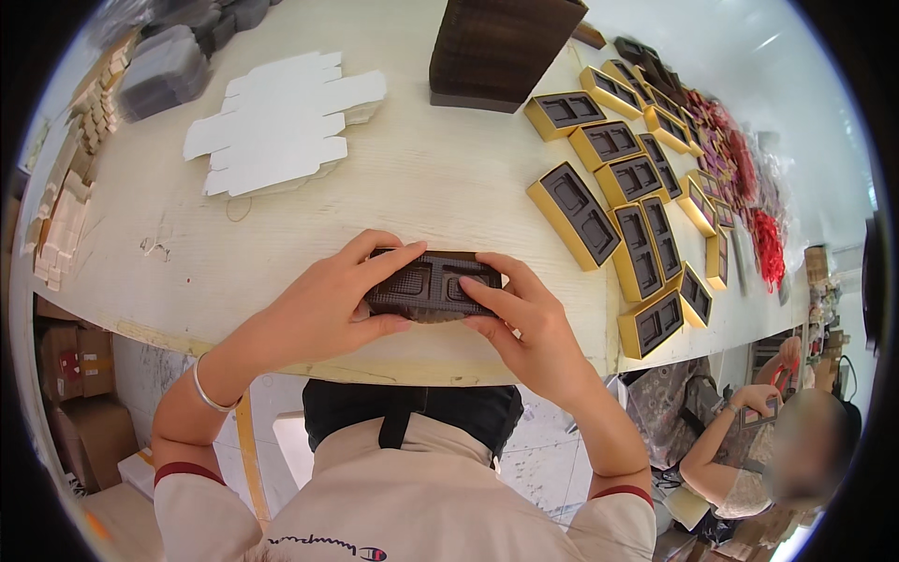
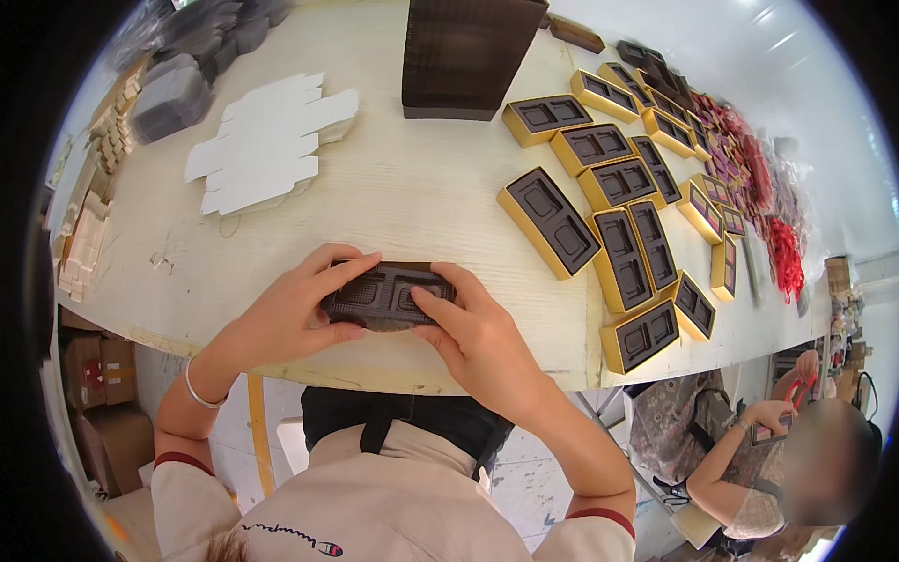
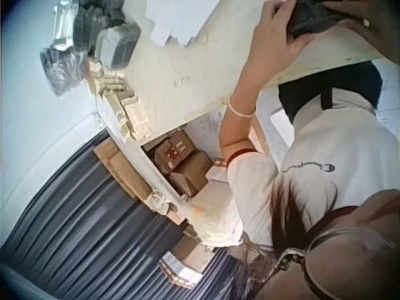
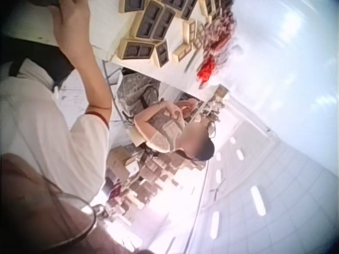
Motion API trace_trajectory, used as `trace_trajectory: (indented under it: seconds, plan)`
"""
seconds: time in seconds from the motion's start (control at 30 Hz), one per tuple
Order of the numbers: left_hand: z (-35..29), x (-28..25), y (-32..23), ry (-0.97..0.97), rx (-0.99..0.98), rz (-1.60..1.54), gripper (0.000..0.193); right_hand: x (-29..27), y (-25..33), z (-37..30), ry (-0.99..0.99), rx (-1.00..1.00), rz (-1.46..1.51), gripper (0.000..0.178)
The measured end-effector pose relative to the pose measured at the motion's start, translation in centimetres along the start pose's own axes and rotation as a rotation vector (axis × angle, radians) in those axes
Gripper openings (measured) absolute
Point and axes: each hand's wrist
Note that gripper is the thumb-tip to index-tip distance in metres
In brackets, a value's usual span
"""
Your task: The person folds flat white cardboard pieces into small rectangular boxes, then places dark rectangular inserts into each box. The person repeats this process multiple times, stacking the completed boxes on the table.
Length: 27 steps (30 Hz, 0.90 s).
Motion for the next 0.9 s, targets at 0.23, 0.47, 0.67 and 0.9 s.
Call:
trace_trajectory:
  seconds: [0.23, 0.47, 0.67, 0.9]
  plan:
    - [0.3, 0.6, 0.2, -0.019, 0.108, 0.279, 0.066, -0.6, -0.7, 0.9, 0.006, 0.025, -0.048, 0.03]
    - [-0.2, 1.4, 0.4, -0.093, 0.245, 0.526, 0.067, -0.8, -2.0, -0.2, 0.048, -0.065, -0.069, 0.043]
    - [-0.1, 2.1, 0.8, -0.122, 0.282, 0.667, 0.072, 0.1, -3.3, -1.2, 0.032, -0.335, -0.489, 0.056]
    - [0.5, 1.9, 1.3, -0.157, 0.33, 0.623, 0.071, -0.4, -3.5, 0.7, 0.02, -0.282, -0.271, 0.075]
Point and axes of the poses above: each hand's wrist, its own z-axis towards the middle knuckle, its own x-axis out of the palm, y = z × x, and after that the axes turned 6 degrees about -y, right-handed
